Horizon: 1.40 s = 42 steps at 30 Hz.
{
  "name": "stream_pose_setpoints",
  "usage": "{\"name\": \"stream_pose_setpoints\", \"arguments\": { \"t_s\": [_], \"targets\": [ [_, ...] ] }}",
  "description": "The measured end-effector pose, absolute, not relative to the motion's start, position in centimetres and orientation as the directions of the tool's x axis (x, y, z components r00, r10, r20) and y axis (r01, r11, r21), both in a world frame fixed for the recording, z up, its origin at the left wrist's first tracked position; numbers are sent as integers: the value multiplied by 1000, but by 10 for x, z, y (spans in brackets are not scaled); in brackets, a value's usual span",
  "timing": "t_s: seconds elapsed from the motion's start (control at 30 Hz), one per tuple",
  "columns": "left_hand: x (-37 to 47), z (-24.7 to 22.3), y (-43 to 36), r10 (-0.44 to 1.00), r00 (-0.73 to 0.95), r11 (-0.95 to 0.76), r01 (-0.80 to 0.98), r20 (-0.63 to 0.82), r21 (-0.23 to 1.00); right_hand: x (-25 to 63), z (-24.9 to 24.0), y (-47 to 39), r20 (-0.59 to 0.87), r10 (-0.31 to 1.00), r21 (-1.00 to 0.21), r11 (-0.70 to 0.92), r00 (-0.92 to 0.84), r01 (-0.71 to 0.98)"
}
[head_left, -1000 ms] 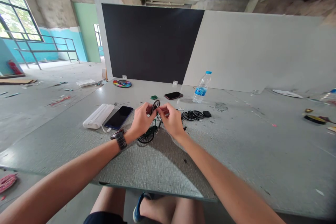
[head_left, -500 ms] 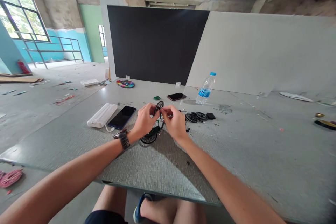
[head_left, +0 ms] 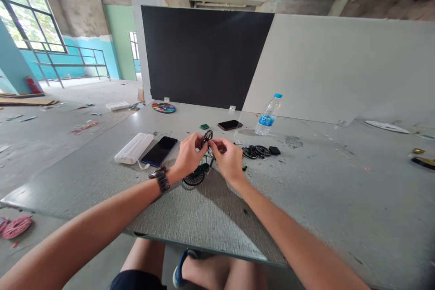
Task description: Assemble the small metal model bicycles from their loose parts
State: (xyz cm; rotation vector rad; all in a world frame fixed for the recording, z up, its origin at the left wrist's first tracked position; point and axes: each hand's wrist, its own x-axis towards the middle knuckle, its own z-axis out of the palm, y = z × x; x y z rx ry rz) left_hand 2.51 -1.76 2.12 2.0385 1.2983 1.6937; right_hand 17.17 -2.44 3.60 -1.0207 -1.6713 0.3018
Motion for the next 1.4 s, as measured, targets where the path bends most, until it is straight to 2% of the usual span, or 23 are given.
{"name": "stream_pose_setpoints", "arguments": {
  "t_s": [0.2, 0.47, 0.73, 1.03, 1.4],
  "targets": [
    [24, 23, -18, 693, -26, -604, 524, 721, 600, 171, 37, -25, 652, 758, -665, 584, -19, 465],
    [20, 23, -16, 637, 51, -651, 570, 769, 501, 172, 37, -25, 683, 730, -611, 595, -33, 522],
    [20, 23, -16, 625, 74, -664, 573, 777, 480, 172, 38, -25, 675, 737, -620, 587, -27, 521],
    [21, 22, -17, 635, 58, -655, 569, 770, 497, 174, 36, -22, 665, 746, -623, 578, -31, 528],
    [24, 24, -19, 696, -9, -602, 537, 718, 591, 173, 34, -22, 672, 738, -600, 592, -64, 538]
  ]
}}
